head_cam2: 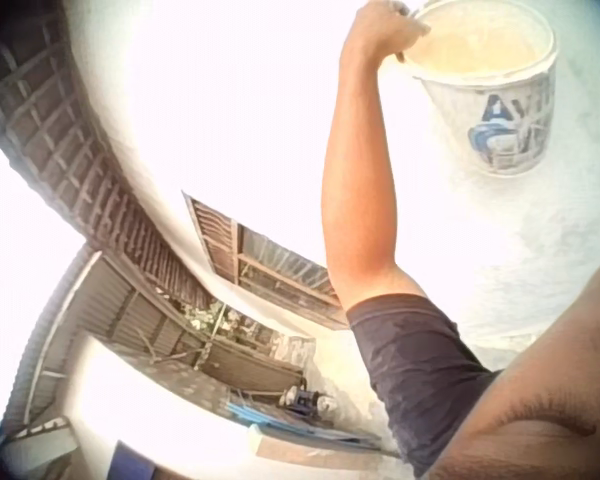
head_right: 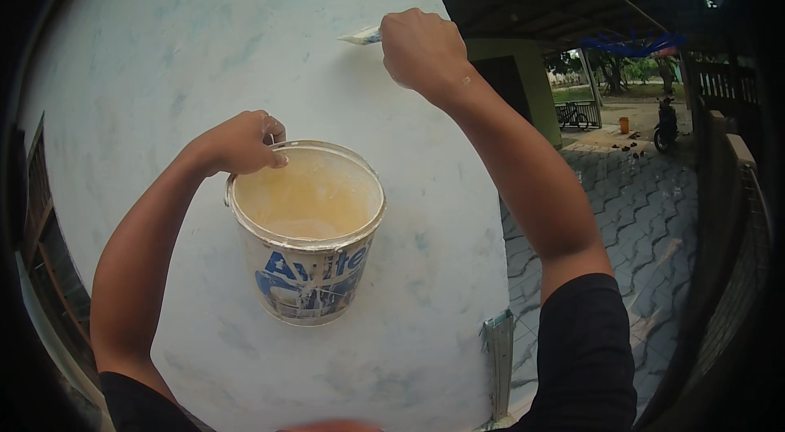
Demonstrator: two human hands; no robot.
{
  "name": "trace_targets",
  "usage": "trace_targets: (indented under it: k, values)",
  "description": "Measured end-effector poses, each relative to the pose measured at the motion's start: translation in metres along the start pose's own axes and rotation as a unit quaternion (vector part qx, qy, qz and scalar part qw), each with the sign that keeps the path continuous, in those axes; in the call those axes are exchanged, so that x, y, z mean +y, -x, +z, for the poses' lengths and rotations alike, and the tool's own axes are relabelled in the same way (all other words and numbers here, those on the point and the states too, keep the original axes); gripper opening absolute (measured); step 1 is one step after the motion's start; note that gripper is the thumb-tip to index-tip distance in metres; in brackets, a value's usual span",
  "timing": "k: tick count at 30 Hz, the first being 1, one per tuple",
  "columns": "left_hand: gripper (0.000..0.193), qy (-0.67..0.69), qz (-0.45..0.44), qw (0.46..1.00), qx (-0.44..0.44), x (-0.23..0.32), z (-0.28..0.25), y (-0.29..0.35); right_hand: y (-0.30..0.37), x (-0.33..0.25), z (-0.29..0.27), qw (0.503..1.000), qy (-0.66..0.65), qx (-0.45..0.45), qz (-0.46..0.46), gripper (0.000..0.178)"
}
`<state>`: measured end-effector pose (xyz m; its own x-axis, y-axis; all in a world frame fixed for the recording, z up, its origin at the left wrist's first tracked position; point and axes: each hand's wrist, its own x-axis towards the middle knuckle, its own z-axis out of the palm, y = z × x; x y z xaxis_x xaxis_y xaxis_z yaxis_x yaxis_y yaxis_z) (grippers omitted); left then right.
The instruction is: Painting an exterior wall using a brush and a bucket of paint.
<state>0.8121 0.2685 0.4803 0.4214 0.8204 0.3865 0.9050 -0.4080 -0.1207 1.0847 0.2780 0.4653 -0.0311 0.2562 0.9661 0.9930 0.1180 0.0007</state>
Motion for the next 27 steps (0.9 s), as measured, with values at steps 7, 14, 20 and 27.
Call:
trace_targets:
  k: [7, 14, 20, 27]
  values:
    - [0.021, 0.003, -0.009, 1.000, 0.003, -0.008, 0.003, -0.019, -0.011, -0.020, 0.021, 0.995, 0.062, -0.024, -0.080, 0.008]
    - [0.020, 0.015, 0.005, 1.000, 0.009, -0.002, -0.002, -0.014, 0.011, -0.032, -0.036, 0.985, 0.097, -0.127, -0.067, 0.012]
    - [0.019, 0.024, 0.022, 0.999, 0.025, 0.001, 0.003, -0.018, 0.002, 0.020, 0.011, 0.993, 0.108, -0.039, -0.009, 0.015]
    - [0.016, 0.034, -0.001, 0.998, 0.046, -0.003, 0.005, -0.004, 0.096, 0.000, 0.026, 0.992, 0.062, -0.096, -0.044, 0.014]
